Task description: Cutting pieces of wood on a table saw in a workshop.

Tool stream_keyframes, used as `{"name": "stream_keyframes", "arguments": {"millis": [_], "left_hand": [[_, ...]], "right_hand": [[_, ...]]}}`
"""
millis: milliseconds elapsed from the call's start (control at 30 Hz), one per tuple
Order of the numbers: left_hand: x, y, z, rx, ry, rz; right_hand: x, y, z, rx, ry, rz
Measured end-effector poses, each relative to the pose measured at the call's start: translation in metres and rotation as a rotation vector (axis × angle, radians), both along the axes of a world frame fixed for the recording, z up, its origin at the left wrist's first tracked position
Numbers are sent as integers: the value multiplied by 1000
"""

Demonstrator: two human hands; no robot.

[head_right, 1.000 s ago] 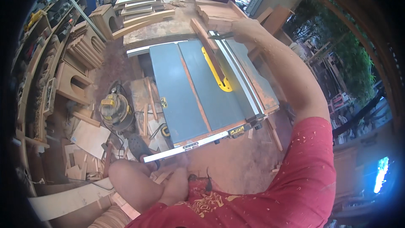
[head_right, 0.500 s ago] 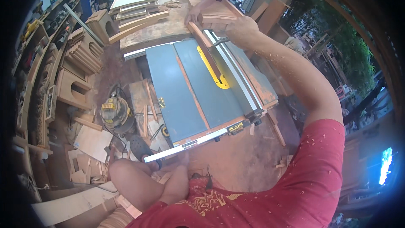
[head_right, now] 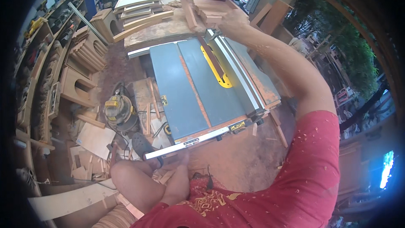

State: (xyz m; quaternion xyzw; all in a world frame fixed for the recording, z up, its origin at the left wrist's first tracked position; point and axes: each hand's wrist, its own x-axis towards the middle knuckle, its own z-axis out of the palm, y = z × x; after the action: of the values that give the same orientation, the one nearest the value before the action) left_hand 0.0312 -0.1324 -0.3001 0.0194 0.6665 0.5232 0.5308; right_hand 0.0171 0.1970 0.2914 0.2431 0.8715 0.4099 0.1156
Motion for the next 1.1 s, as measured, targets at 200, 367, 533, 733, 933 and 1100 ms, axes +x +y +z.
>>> {"name": "stream_keyframes", "arguments": {"millis": [200,367,533,733,933,1100], "left_hand": [[8,-3,-1,-60,109,-113],[16,-14,5,-131,241,-171],[26,-18,1,-208,350,-308],[28,-65,-14,-362,396,-420],[46,-110,-69,-494,541,-322],[35,-147,-83,-569,631,-654]], "right_hand": [[-32,12,-14,-264,196,-130],[-3,-32,26,-172,710,203],[64,-76,-25,-225,273,39],[81,-139,-54,-415,235,143],[128,-165,-66,-526,731,385],[213,-231,-151,-1086,1089,-86]]}}
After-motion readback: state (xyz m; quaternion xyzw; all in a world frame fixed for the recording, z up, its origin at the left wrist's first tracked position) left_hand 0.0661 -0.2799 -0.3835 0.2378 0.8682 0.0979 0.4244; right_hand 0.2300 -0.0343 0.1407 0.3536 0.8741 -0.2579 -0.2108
